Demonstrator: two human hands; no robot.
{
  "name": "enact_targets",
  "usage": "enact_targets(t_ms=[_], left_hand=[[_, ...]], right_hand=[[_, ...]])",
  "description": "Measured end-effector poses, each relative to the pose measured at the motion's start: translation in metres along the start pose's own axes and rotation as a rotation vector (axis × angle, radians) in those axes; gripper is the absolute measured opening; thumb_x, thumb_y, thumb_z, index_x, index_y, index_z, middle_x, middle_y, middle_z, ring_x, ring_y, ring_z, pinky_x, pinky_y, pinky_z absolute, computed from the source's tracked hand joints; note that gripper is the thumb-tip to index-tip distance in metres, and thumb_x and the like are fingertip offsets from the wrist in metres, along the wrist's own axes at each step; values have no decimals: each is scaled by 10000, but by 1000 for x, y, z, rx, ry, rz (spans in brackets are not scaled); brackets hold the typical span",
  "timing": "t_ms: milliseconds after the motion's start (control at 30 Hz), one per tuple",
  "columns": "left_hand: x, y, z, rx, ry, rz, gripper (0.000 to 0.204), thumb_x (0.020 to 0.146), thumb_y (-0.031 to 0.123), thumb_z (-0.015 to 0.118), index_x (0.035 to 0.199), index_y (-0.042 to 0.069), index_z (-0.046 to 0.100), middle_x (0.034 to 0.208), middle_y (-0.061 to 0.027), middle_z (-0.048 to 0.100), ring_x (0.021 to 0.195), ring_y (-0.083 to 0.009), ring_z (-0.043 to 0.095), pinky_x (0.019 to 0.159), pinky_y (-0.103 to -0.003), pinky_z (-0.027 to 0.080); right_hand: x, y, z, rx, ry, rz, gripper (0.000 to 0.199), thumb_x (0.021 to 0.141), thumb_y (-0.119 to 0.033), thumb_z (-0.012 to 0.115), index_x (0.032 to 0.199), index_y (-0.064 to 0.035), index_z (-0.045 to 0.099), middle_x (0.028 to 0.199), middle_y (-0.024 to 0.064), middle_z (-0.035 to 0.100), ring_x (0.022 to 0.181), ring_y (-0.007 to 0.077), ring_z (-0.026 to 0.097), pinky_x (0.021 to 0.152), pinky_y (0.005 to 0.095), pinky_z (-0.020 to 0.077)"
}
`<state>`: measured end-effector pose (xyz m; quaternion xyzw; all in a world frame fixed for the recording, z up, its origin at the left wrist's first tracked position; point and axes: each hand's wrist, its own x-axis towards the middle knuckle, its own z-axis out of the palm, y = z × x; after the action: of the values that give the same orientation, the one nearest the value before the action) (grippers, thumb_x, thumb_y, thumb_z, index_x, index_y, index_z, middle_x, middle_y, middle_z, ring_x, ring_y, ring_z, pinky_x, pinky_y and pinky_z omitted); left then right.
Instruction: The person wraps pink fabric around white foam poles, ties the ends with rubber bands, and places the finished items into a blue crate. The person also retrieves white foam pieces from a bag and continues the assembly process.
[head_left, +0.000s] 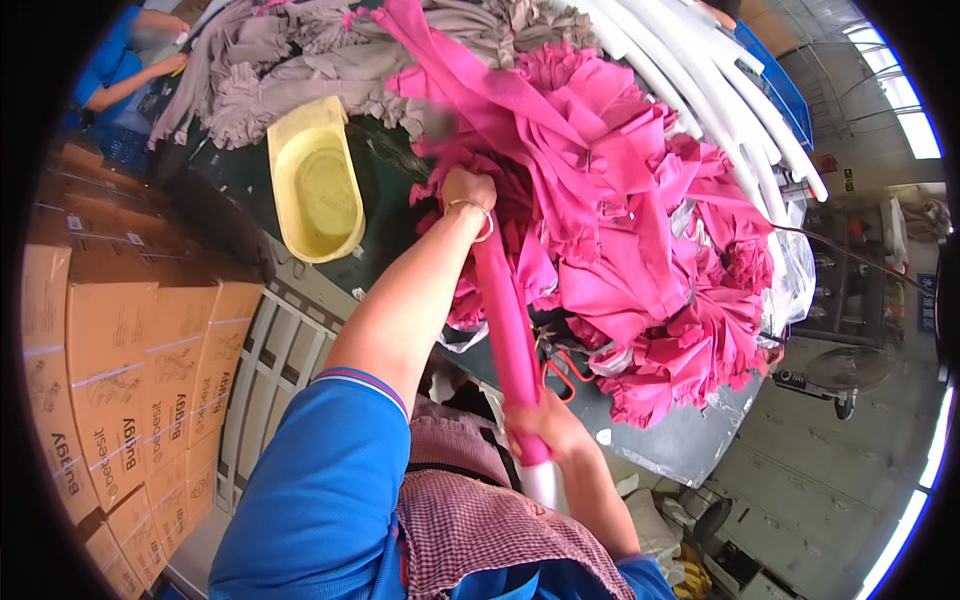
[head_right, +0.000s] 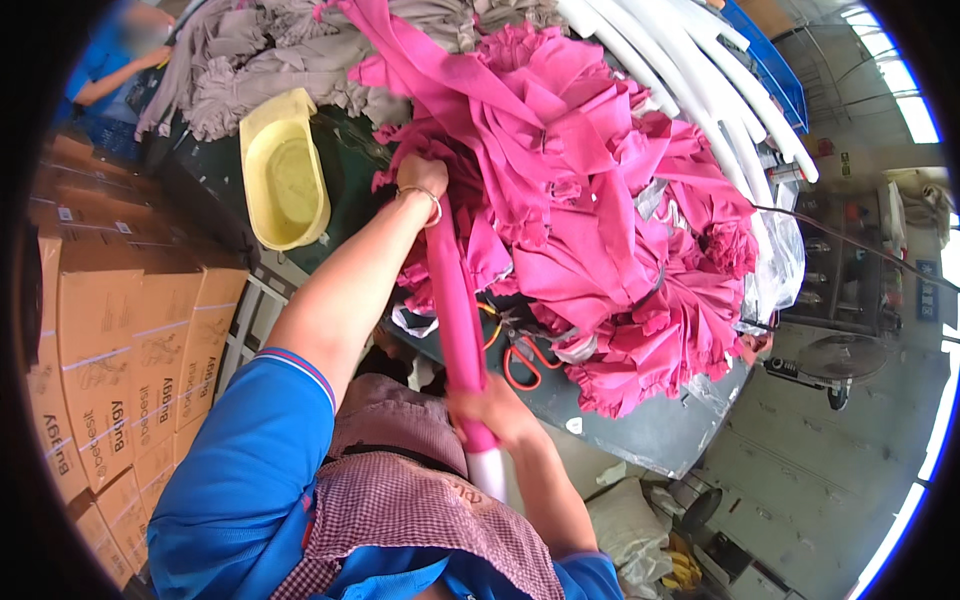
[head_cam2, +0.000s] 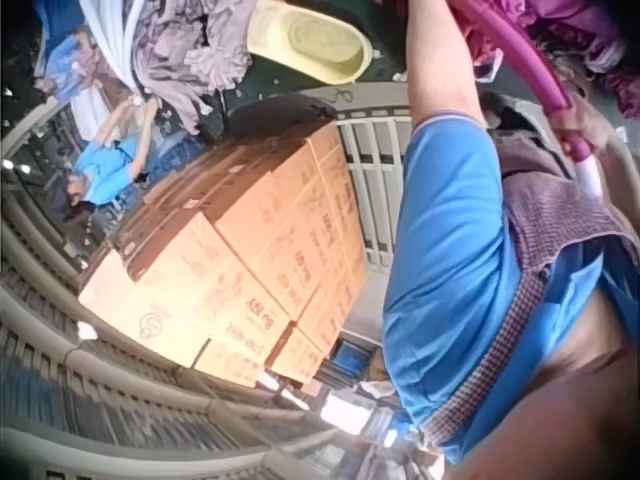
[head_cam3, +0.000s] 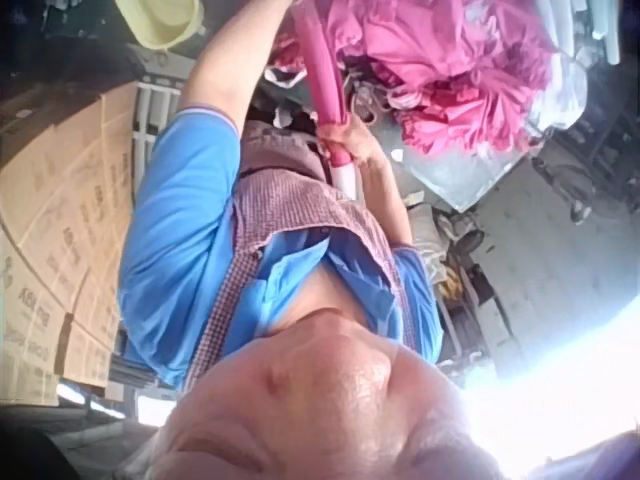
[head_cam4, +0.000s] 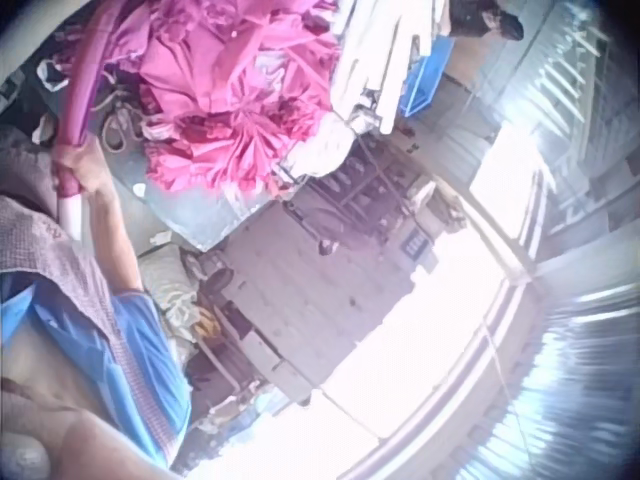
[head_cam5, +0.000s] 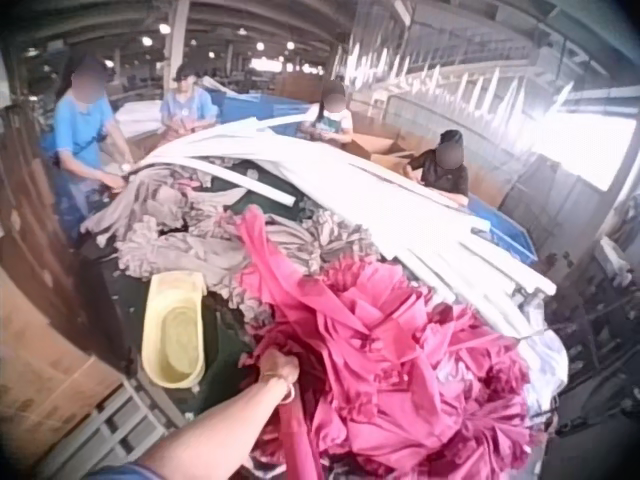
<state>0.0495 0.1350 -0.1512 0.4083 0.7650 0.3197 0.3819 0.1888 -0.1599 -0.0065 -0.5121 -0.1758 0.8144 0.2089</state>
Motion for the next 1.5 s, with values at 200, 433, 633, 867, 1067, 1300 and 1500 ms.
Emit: enact_targets(t_ms=[200,433,633,867,1067,1300,1500], left_hand=[[-11,17,-16,-238,-34,-99,358,751,141,699,1041,-63,648,946,-241,688,835,-367,683,746,-437,526],[-54,58,-22,-466,-210,-26,640,685,72,713,1231,-64,408,1060,-260,615,884,-344,645,774,-400,528],[-22,34,14,-194,-9,123,579,790,295,704,1165,-62,445,1056,-318,631,1000,-456,621,847,-465,495],[-22,24,22,-290,-54,231,692,784,377,747,1161,-104,422,1054,-315,635,990,-425,644,828,-432,512],[-13,12,32,-186,-43,301,711,782,390,729,1192,-109,431,1085,-337,619,1039,-460,614,869,-461,492],[6,10,21,-96,-125,275,556,794,311,701,1140,-98,552,1043,-281,657,958,-388,656,797,-431,512],[8,50,-62,-658,-301,206,442,764,155,804,1108,-42,609,1036,-121,647,859,-204,635,740,-360,529]], right_hand=[[-94,57,-5,-363,229,75,374,714,-108,788,1030,-27,607,811,18,642,745,121,616,654,290,512],[62,-50,12,-85,232,-253,250,790,-116,722,961,16,595,741,78,630,606,146,615,565,328,541],[-7,17,-17,-323,160,-99,183,769,-66,644,914,41,613,694,98,630,545,163,606,512,319,504],[-1,12,-28,326,-141,-65,542,822,-244,773,1196,20,483,953,160,660,741,257,687,669,425,590],[2,10,-4,-25,101,95,205,841,-181,674,882,9,610,702,100,649,608,188,645,563,313,526],[-129,58,-16,-230,252,148,217,828,-130,737,1000,-12,679,863,-3,662,789,88,604,709,273,496],[-121,71,-45,-877,735,-134,434,773,-336,769,1071,-49,639,830,152,694,800,313,688,734,396,532]])
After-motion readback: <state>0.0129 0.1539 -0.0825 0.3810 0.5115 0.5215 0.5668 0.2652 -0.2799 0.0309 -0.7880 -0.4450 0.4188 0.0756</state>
